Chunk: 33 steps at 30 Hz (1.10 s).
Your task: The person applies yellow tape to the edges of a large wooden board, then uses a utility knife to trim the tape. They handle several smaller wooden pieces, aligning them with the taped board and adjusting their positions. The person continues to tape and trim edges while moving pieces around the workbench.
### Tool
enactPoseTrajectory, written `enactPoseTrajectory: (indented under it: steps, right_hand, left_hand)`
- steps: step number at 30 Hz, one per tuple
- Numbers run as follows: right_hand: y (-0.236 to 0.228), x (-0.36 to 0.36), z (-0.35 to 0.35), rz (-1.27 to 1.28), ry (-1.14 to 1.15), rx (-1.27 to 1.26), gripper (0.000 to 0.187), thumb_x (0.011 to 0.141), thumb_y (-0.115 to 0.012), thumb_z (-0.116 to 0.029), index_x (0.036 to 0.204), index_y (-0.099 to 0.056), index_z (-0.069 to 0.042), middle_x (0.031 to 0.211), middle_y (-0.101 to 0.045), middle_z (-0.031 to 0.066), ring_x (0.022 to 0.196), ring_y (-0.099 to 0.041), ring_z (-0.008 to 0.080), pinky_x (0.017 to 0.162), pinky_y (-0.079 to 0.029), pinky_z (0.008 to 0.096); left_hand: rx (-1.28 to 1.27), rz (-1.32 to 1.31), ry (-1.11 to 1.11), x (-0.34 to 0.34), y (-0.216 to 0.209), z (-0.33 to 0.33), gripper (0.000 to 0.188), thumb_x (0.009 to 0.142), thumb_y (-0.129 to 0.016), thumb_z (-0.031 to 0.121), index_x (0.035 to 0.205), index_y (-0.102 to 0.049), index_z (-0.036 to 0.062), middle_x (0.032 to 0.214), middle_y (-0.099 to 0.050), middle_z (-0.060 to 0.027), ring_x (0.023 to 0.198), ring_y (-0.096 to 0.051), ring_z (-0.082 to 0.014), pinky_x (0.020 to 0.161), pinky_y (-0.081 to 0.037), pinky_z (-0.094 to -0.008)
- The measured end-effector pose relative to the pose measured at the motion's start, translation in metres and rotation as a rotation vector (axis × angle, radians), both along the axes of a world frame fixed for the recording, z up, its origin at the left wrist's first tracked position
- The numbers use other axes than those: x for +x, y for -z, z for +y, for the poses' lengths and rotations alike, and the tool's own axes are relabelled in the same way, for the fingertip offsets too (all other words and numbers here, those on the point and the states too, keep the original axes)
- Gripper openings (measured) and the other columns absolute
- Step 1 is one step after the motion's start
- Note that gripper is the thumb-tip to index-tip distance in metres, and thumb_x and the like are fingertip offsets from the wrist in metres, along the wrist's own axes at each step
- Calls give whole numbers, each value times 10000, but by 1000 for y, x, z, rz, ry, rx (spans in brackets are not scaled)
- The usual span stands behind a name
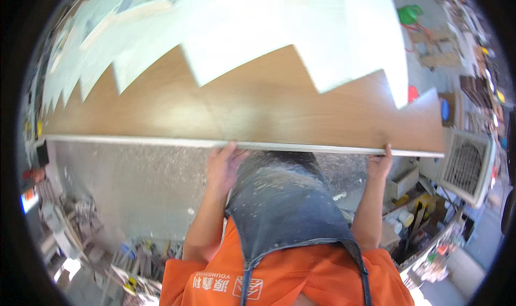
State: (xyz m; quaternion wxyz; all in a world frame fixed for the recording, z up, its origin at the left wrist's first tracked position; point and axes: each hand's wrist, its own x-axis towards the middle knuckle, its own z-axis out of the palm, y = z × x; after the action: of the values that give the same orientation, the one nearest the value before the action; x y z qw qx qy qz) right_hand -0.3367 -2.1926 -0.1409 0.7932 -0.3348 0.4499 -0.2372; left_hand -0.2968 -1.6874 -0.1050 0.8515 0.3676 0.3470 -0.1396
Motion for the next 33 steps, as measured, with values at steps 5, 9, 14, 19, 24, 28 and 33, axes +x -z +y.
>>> enactPoseTrajectory:
  steps: [5, 9, 14, 19, 24, 28, 33]
  right_hand:
    - [-10, -5, 4, 20, -153, 118, 317, 984, -662, -382, 1111, -611, -96, 1040, -651, 39, 831, -617, 211, 637, -493, 280]
    - [-4, -28, 0, 14, 88, 86, 406, 967, -683, -379, 1202, -563, -70, 1056, -644, 106, 1003, -661, 326, 868, -578, 476]
    - [-12, -72, -5, 102, 208, 157, 396, 970, -688, -337, 1224, -540, -72, 1021, -654, 137, 1032, -670, 364, 902, -584, 503]
    - [14, -129, -28, 121, 172, 246, 332, 985, -667, -356, 1144, -558, -86, 1031, -675, 135, 981, -692, 349, 886, -586, 494]
    - [23, -182, -81, 112, 163, 294, 357, 995, -645, -335, 1206, -550, -64, 1131, -637, 155, 1064, -662, 353, 912, -578, 480]
    - [39, -244, -157, 136, 160, 311, 468, 997, -641, -312, 1347, -510, -28, 1189, -605, 173, 1124, -626, 366, 946, -562, 477]
    - [32, -333, -263, 162, 314, 341, 396, 985, -656, -271, 1278, -550, -26, 1083, -658, 154, 1017, -669, 342, 904, -580, 470]
  left_hand:
    - [-72, -53, -30, -11, 21, 18, 273, 967, -671, 160, 1190, -615, 12, 1175, -679, -131, 1097, -644, -290, 987, -541, -480]
    - [-180, -67, -72, -8, 25, 36, 340, 1002, -625, 188, 1268, -584, -21, 1324, -625, -165, 1263, -565, -330, 1102, -471, -509]
    - [-213, -61, -209, 3, 20, 20, 351, 1033, -572, 187, 1260, -549, -80, 1325, -602, -207, 1249, -566, -354, 1147, -444, -539]
    - [-244, -52, -234, -1, 10, -51, 298, 1024, -584, 158, 1188, -561, -89, 1235, -625, -215, 1185, -595, -343, 1134, -462, -536]
    - [-264, -58, -197, -4, 6, -150, 237, 1006, -598, 130, 1114, -602, -81, 1131, -669, -209, 1129, -633, -346, 1101, -494, -532]
    - [-271, -84, -160, 0, 24, -236, 243, 1000, -587, 117, 1144, -596, -79, 1181, -652, -206, 1158, -620, -346, 1083, -502, -524]
    - [-77, 18, -301, -2, 2, -341, 285, 999, -575, 134, 1191, -582, -77, 1232, -628, -202, 1169, -604, -358, 1077, -499, -503]
